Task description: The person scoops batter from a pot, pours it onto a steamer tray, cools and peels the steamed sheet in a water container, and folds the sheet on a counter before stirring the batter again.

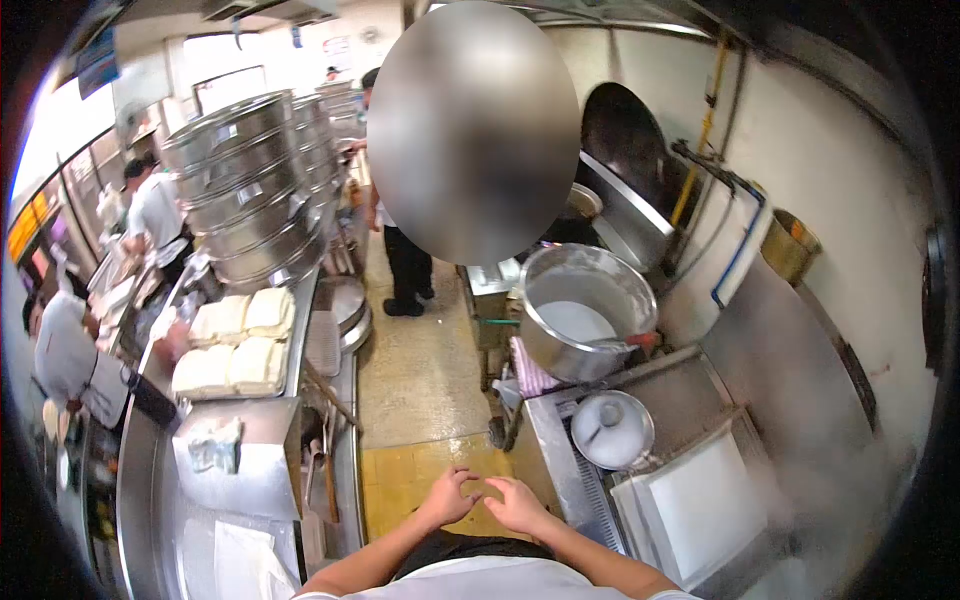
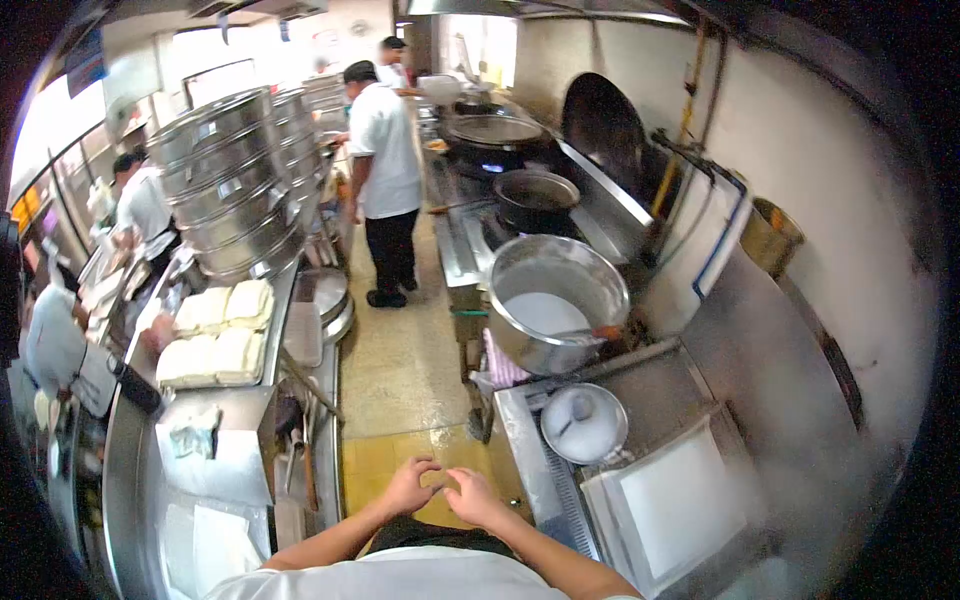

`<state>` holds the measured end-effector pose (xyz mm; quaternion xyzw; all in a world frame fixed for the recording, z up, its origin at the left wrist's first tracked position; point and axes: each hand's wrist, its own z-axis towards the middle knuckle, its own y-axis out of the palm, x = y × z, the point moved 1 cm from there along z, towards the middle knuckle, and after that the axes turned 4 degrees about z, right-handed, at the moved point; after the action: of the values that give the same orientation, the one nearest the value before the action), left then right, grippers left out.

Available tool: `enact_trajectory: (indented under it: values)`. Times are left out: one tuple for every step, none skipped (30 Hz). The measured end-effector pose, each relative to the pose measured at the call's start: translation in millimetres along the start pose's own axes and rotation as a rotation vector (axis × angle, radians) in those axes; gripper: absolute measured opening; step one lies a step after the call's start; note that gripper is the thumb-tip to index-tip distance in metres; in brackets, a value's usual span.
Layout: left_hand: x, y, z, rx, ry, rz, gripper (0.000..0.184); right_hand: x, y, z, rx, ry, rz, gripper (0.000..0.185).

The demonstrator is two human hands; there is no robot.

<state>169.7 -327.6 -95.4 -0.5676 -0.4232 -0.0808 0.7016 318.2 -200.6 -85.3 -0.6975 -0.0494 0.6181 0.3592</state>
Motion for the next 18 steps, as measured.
enact_trajectory:
  values:
    - [-7, -12, -4, 0.034, -0.008, -0.007, 0.041, -9, 4, 6, -0.023, -0.025, -0.014, 0.048]
    - [-16, -24, -10, 0.069, -0.019, -0.014, 0.041, -19, 8, 14, -0.05, -0.041, -0.018, 0.048]
    - [-25, -37, -17, 0.104, -0.036, -0.021, 0.041, -37, 9, 23, -0.082, -0.056, -0.02, 0.048]
    - [-27, -57, -24, 0.098, -0.115, -0.072, 0.041, -53, 14, 33, -0.119, -0.072, -0.02, 0.048]
    - [-28, -78, -32, 0.094, -0.196, -0.125, 0.041, -65, 25, 44, -0.154, -0.092, -0.03, 0.047]
    - [-33, -97, -41, 0.093, -0.277, -0.18, 0.041, -78, 37, 56, -0.189, -0.113, -0.038, 0.047]
    - [-45, -110, -50, 0.15, -0.283, -0.201, 0.041, -88, 52, 68, -0.221, -0.135, -0.046, 0.047]
    - [-59, -123, -61, 0.204, -0.288, -0.22, 0.041, -97, 71, 80, -0.246, -0.172, -0.014, 0.046]
    - [-73, -138, -71, 0.254, -0.29, -0.237, 0.041, -110, 92, 92, -0.284, -0.192, -0.002, 0.046]
    - [-84, -156, -83, 0.292, -0.339, -0.26, 0.04, -127, 112, 105, -0.32, -0.209, 0.008, 0.046]
    - [-92, -177, -95, 0.329, -0.385, -0.284, 0.04, -143, 132, 118, -0.354, -0.223, 0.017, 0.046]
    - [-104, -193, -105, 0.367, -0.43, -0.308, 0.039, -161, 153, 130, -0.401, -0.23, 0.029, 0.046]
    - [-125, -204, -115, 0.426, -0.441, -0.326, 0.039, -178, 174, 142, -0.446, -0.236, 0.039, 0.047]
    - [-150, -213, -125, 0.483, -0.456, -0.343, 0.038, -196, 195, 153, -0.493, -0.238, 0.049, 0.047]
    - [-171, -221, -138, 0.538, -0.471, -0.361, 0.038, -212, 217, 167, -0.535, -0.291, 0.036, 0.047]
    - [-181, -241, -150, 0.601, -0.481, -0.339, 0.036, -229, 239, 181, -0.576, -0.341, 0.025, 0.047]
    - [-198, -252, -162, 0.669, -0.508, -0.35, 0.036, -246, 259, 194, -0.615, -0.39, 0.014, 0.047]
    - [-217, -262, -171, 0.738, -0.531, -0.358, 0.036, -266, 279, 204, -0.637, -0.395, 0.034, 0.047]
